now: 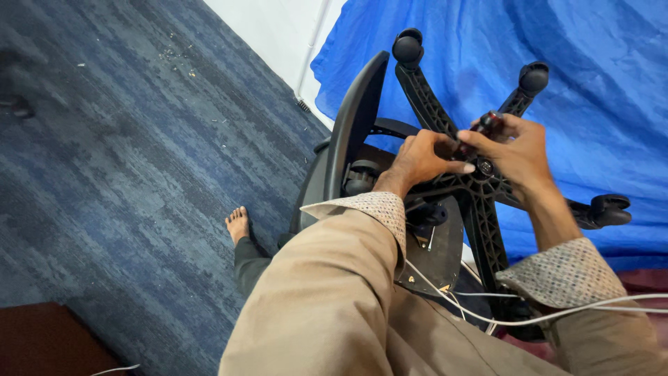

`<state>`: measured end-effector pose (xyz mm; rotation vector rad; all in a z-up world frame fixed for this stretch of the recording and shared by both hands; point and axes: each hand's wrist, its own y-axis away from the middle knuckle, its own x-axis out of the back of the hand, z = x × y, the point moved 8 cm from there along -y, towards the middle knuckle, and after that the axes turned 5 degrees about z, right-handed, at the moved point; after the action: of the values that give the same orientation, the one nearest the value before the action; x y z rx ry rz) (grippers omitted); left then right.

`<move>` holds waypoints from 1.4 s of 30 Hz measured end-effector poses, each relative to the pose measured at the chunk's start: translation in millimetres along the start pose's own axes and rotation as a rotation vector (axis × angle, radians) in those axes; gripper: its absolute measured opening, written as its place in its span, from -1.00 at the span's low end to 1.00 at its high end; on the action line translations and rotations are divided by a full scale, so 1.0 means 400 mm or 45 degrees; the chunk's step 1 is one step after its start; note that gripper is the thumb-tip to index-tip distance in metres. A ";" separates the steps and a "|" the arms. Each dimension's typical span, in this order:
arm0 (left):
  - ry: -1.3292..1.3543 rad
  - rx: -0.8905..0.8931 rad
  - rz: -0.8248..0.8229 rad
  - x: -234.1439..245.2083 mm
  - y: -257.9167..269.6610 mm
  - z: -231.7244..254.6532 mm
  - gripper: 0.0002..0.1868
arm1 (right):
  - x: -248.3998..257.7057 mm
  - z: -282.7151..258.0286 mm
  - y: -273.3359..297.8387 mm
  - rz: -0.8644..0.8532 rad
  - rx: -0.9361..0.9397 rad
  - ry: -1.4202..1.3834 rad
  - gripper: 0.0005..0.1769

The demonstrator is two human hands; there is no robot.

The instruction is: The person uses a screwdriver to tighten screws on the base of an overturned office chair. The chair remains upside down on the floor while the person works on the central hub and leg attachments.

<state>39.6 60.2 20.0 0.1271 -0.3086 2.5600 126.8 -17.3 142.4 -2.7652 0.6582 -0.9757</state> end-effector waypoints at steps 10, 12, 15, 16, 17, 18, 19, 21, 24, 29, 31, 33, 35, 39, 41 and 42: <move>0.146 0.008 0.037 -0.006 -0.009 -0.018 -0.48 | 0.009 0.046 -0.011 -0.125 -0.198 -0.354 -0.70; 0.260 -0.049 0.004 -0.014 -0.009 -0.010 -0.48 | 0.020 0.033 0.002 -0.206 -0.187 -0.371 -0.61; 0.077 -0.066 -0.006 -0.010 -0.006 -0.004 -0.35 | 0.021 0.044 0.001 -0.088 -0.180 -0.236 -0.72; 0.059 -0.044 0.000 -0.006 -0.006 -0.005 -0.34 | 0.014 0.046 -0.002 -0.052 -0.145 -0.174 -0.73; 0.041 -0.022 0.006 -0.004 -0.007 -0.007 -0.34 | 0.004 0.049 -0.009 -0.017 -0.109 -0.110 -0.72; 0.023 0.000 0.012 -0.004 -0.009 -0.008 -0.33 | 0.001 0.050 -0.016 0.019 -0.074 -0.047 -0.69; 0.027 -0.001 0.031 -0.003 -0.012 -0.009 -0.34 | -0.004 0.059 -0.021 0.019 -0.106 -0.043 -0.69; 0.034 -0.001 0.074 0.001 -0.018 -0.018 -0.37 | -0.015 0.073 -0.029 0.013 -0.168 -0.037 -0.66; 0.091 0.109 0.019 -0.018 -0.024 -0.045 -0.43 | -0.011 0.061 -0.030 -0.047 -0.200 -0.250 -0.66; 0.314 0.007 -0.004 -0.025 -0.020 -0.020 -0.45 | 0.025 0.057 -0.009 -0.171 -0.183 -0.366 -0.52; 0.171 -0.043 0.007 -0.007 -0.007 -0.003 -0.45 | 0.025 0.064 -0.010 -0.112 -0.147 -0.255 -0.55; 0.000 0.035 -0.023 -0.002 0.001 0.001 -0.44 | 0.019 0.068 -0.019 -0.044 -0.108 -0.115 -0.57; -0.013 0.028 0.030 0.014 0.001 0.010 -0.44 | 0.005 0.072 -0.030 0.017 -0.075 0.031 -0.57; 0.041 0.053 0.068 0.016 -0.007 -0.007 -0.46 | -0.011 0.062 -0.035 -0.033 -0.105 -0.147 -0.56; 0.088 0.048 0.054 0.003 -0.017 -0.027 -0.47 | -0.005 0.055 -0.028 -0.167 -0.173 -0.315 -0.52; 0.114 0.046 0.049 -0.006 -0.023 -0.037 -0.47 | -0.005 0.055 -0.023 -0.235 -0.209 -0.395 -0.48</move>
<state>46.1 70.3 7.1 0.0198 -0.2323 2.6009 142.6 -8.4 126.5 -3.0727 0.4595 -0.5181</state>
